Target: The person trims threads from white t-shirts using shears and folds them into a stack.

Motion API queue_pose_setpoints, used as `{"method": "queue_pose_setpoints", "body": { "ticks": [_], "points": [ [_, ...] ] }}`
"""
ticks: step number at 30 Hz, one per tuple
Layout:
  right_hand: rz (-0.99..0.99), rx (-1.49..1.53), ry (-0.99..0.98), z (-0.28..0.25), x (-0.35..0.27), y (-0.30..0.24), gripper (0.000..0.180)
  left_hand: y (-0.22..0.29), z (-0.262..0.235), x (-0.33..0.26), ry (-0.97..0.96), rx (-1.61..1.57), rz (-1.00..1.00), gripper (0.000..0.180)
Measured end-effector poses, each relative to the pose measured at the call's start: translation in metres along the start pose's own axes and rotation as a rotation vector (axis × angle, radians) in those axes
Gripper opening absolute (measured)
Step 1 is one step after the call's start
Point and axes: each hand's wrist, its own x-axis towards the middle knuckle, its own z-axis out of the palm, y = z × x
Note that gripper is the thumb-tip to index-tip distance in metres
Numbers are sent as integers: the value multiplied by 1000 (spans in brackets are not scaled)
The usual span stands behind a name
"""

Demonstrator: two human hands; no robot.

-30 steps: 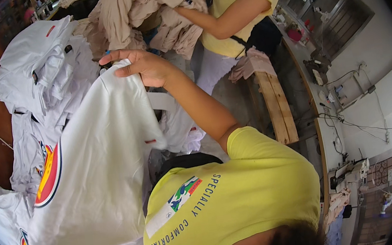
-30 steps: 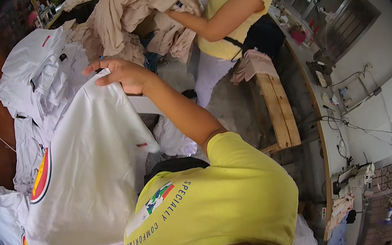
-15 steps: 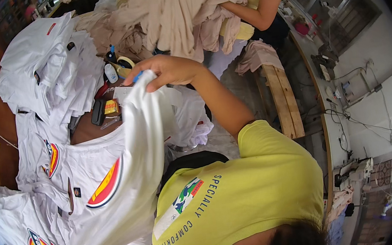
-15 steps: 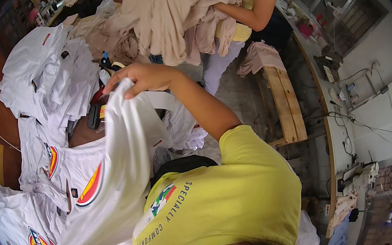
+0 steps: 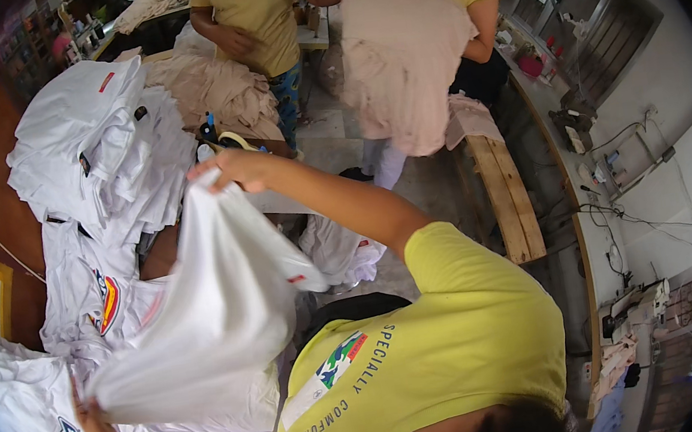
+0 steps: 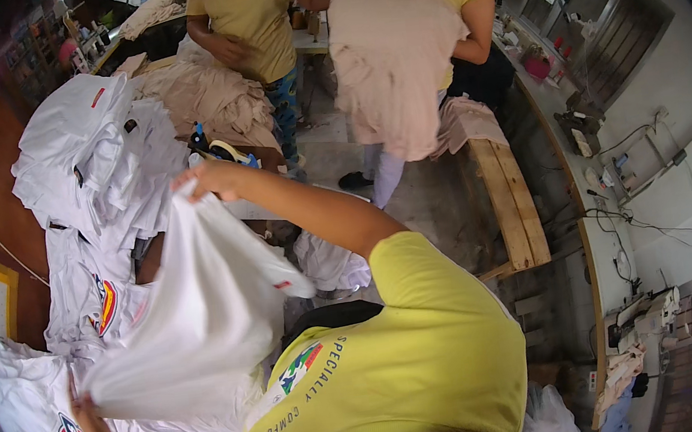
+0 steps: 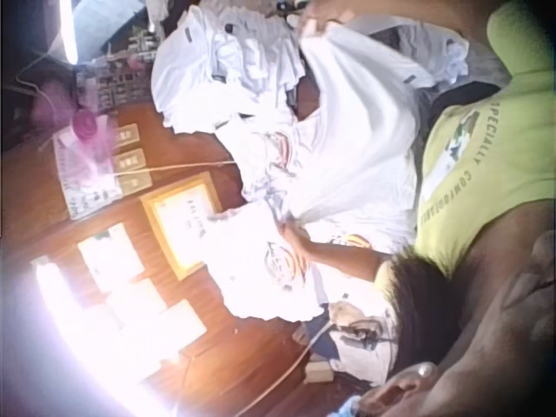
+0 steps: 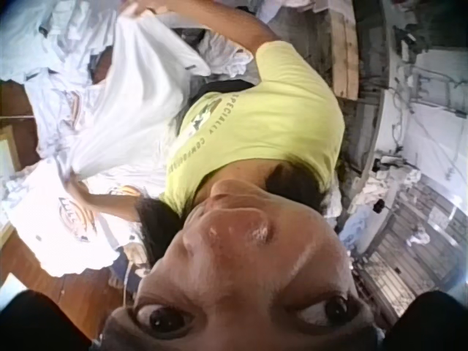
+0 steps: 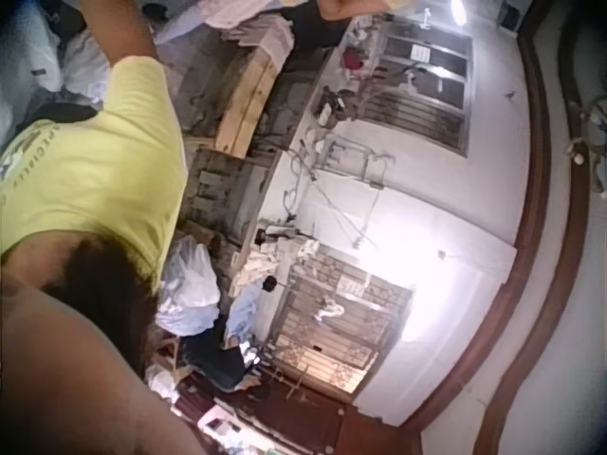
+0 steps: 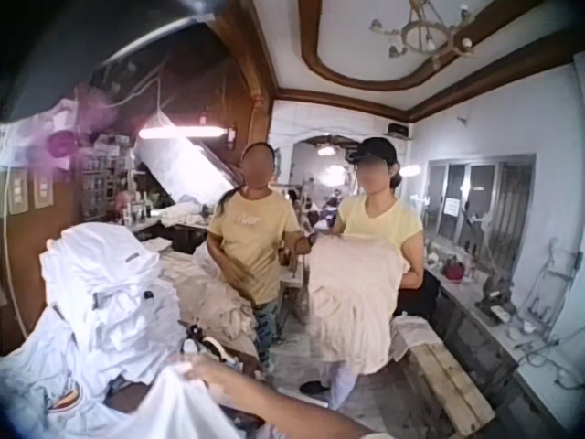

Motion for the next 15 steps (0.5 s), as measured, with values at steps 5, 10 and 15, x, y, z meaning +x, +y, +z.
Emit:
{"method": "queue_pose_setpoints", "body": {
  "ticks": [5, 10, 15],
  "points": [
    [-622, 239, -261, 56, -17, -74, 65, 110, 27, -83, 775, -159, 784, 49],
    [-632, -841, -239, -15, 14, -9, 52, 24, 11, -83, 705, -53, 593, 48],
    [-317, -302, -13, -18, 56, 52, 45, -87, -30, -60, 360, -74, 201, 46]
  ]
}}
